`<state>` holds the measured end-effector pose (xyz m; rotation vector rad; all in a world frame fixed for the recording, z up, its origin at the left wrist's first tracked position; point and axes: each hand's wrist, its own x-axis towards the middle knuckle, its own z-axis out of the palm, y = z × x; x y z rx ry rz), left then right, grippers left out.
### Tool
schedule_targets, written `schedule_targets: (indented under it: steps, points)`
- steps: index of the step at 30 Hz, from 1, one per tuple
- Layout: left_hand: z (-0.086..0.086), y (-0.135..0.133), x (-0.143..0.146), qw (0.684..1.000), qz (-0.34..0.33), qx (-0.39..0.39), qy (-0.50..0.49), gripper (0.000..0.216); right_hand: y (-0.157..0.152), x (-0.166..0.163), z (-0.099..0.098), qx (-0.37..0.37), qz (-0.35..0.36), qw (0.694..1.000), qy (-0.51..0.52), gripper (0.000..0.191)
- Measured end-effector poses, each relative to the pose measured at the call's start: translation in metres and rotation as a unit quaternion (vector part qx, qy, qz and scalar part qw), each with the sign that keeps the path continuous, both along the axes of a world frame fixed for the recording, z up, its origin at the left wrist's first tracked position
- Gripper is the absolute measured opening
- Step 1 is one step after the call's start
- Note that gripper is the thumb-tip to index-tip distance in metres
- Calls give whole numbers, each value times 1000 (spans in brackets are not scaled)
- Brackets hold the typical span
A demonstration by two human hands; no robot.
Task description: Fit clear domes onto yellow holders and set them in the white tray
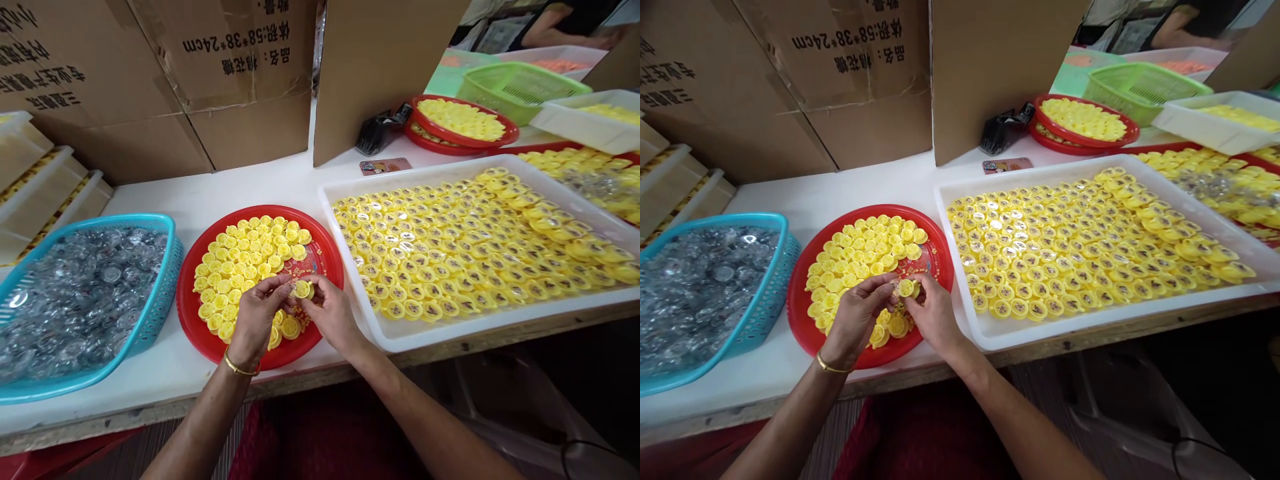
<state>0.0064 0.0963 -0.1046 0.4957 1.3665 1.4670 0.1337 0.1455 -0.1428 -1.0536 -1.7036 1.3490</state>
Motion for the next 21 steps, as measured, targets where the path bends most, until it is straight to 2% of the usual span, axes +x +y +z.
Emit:
schedule_targets:
  steps: [3, 10, 15, 21]
  points:
    - [2, -5, -10, 1000, 8, 23, -6, 23, 1, 2, -1, -28, 8, 1000, 9, 27]
    - [3, -20, -34, 996, 35, 82, -26, 15, 3, 2, -2, -43, 18, 999, 6, 30]
    - [3, -24, -34, 996, 45, 81, 0, 16, 4, 1, -3, -41, 18, 999, -5, 31]
    - [3, -24, -33, 992, 49, 100, -53, 16, 3, -1, -2, -45, 19, 999, -6, 30]
